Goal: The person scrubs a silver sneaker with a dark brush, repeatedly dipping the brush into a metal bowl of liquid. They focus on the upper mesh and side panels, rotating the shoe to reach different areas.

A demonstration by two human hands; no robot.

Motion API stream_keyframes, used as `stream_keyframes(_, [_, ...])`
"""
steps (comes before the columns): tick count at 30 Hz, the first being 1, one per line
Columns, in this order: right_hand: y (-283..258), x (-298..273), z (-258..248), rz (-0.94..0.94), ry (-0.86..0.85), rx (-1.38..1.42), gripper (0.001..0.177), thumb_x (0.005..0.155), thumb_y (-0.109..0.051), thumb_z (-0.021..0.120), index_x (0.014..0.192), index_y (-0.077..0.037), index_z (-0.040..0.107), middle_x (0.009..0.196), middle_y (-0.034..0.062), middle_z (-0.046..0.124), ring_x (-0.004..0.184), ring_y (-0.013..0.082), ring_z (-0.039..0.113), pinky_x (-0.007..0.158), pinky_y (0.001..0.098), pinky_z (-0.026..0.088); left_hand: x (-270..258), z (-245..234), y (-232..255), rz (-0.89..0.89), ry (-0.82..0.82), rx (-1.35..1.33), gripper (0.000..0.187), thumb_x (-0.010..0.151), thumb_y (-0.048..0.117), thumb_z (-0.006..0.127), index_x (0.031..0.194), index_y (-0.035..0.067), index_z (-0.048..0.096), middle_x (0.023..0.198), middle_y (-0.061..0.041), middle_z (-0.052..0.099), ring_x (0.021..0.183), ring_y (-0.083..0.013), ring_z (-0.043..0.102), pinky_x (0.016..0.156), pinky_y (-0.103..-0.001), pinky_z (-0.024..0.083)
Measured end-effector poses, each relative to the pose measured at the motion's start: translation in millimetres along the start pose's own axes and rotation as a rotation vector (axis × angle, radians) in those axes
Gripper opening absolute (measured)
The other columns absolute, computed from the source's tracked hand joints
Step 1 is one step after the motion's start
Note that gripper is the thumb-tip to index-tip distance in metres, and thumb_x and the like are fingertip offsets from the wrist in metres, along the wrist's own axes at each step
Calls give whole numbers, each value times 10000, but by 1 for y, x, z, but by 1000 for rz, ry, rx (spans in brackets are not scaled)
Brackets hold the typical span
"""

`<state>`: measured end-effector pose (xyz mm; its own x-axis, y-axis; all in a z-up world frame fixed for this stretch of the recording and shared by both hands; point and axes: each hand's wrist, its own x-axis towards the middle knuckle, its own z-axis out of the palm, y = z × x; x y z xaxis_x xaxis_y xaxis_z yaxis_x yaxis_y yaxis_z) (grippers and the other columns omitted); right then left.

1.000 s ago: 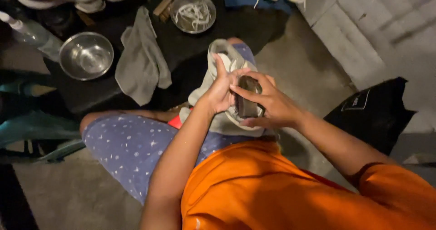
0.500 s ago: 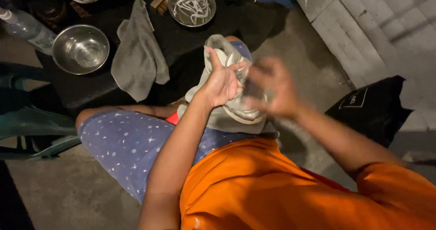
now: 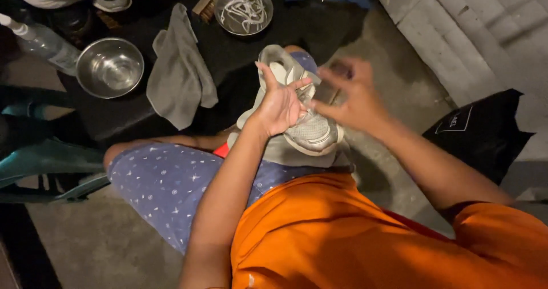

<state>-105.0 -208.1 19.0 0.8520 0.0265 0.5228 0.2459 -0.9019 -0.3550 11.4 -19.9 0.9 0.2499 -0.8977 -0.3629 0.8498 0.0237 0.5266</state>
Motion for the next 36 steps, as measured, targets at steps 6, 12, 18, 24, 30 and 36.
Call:
stream_keyframes(6, [-57,-14,-10,-119,-192,179,796,554,-482,974,1281,-267,729,1321,274,548,1138,459,555,971,526,443,10,-15,-5,9,14,-33,1484,457,1058,8,1548,87,264,753,-102,530,573,-189,547,571,-254,528])
stream_keyframes(12, [-37,-13,-18,72,-99,97,700,757,-603,844,1340,-246,697,1322,232,500,1124,440,528,969,498,422,10,-16,-1,27,20,-41,1501,454,1049,2,1574,75,221,803,-94,497,605,-203,541,606,-267,537])
stream_keyframes(18, [1,-18,-3,33,-20,-14,641,709,-452,944,1249,-168,749,1209,255,545,1091,436,534,962,484,429,4,-10,-5,46,-20,-28,1401,546,1029,-13,1573,105,221,1108,-276,535,861,-287,639,753,-343,562])
stream_keyframes(24, [-83,-10,-18,-92,-141,224,763,570,-577,972,1228,-253,764,1326,187,565,1167,360,569,1047,434,399,4,-23,-1,30,37,-60,1514,402,1061,10,1586,145,236,832,-131,451,615,-249,526,578,-301,483])
stream_keyframes(30, [-44,9,-9,19,3,33,626,739,-485,936,1199,-103,750,1181,288,536,1081,474,547,950,503,436,-1,-7,-3,55,9,45,1452,474,1040,-44,1589,143,206,890,-162,484,676,-246,613,551,-199,457])
stream_keyframes(36, [-43,-9,-15,123,-189,297,620,724,-413,908,1268,-170,738,1279,273,600,1198,492,579,1039,546,425,-4,-2,-3,83,36,39,1407,535,1011,-92,1578,117,210,942,-199,631,641,-167,552,584,-195,447])
